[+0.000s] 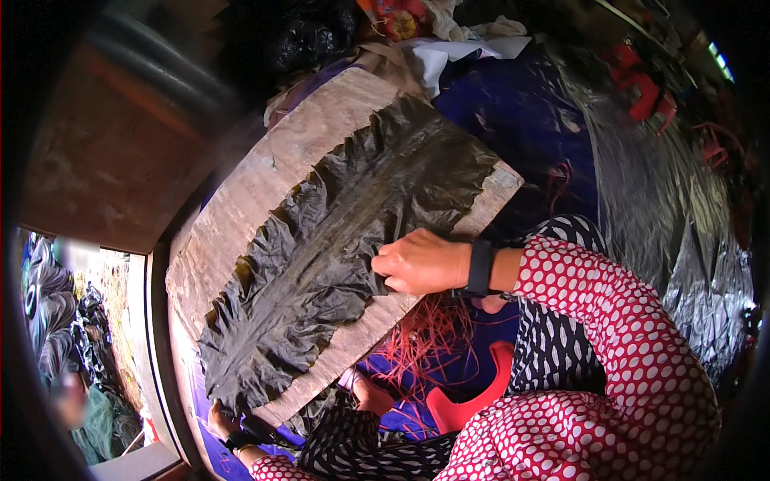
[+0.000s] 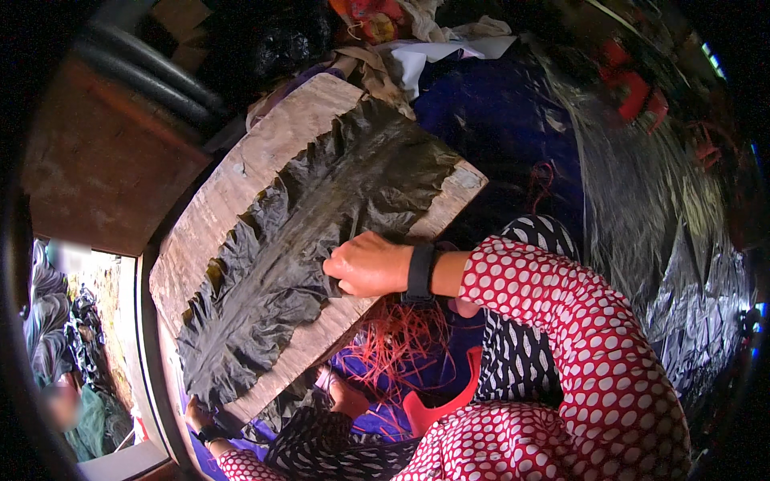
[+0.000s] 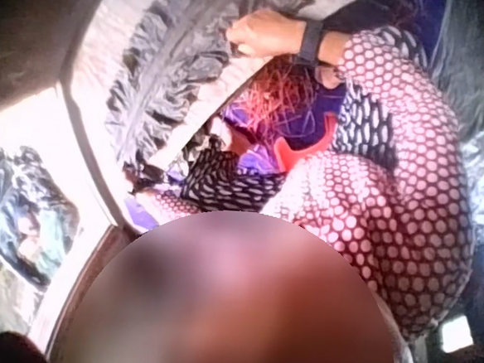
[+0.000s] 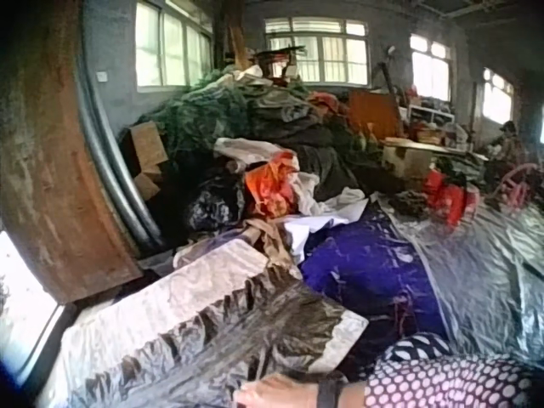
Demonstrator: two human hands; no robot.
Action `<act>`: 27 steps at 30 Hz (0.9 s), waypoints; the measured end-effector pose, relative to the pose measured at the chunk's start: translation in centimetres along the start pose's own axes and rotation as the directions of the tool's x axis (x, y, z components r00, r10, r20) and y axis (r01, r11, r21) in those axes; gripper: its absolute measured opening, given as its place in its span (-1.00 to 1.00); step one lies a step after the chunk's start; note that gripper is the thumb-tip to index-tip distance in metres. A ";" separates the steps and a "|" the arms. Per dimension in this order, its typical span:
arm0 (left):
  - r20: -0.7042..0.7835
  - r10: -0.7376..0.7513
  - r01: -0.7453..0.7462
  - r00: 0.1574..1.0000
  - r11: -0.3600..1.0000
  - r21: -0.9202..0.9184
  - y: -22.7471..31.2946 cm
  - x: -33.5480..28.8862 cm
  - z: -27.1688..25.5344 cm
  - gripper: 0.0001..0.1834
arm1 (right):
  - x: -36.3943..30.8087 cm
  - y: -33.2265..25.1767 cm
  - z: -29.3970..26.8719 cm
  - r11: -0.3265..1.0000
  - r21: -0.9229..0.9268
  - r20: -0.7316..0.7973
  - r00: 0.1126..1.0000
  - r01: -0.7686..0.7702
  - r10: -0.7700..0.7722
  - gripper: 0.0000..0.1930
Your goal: Cleaning, stacking, and flattening large dried leaves on a wooden board.
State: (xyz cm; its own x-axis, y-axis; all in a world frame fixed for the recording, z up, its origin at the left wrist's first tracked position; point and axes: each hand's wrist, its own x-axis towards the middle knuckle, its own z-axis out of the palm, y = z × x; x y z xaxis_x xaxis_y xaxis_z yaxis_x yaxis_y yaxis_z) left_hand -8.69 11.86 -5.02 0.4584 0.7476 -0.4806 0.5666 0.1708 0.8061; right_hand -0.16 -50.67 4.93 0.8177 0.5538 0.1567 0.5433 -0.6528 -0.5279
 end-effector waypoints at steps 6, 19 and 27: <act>0.334 0.666 -0.725 0.667 0.476 0.498 -2.1 2.8 -5.8 -0.69 | 1.7 0.7 -2.2 0.996 -0.021 0.006 0.996 -0.090 0.090 -0.81; -0.039 0.776 -0.777 0.629 0.626 -0.071 10.4 -14.5 6.5 -0.82 | 1.4 -1.5 -2.7 0.996 0.042 0.047 0.996 -0.081 0.079 -0.86; 0.565 0.759 -0.930 0.322 0.143 0.339 5.9 -26.8 19.2 -0.73 | 2.6 -3.2 -1.5 1.000 -0.012 0.106 0.994 0.020 -0.019 -0.87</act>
State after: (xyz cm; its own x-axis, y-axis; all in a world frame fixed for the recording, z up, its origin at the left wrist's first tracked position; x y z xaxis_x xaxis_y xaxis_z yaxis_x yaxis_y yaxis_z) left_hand -4.52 -19.51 6.02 0.9651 0.0079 0.2618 -0.1134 -0.8884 0.4449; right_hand 0.55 -47.89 8.26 0.7827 0.6176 0.0775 0.5619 -0.6475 -0.5147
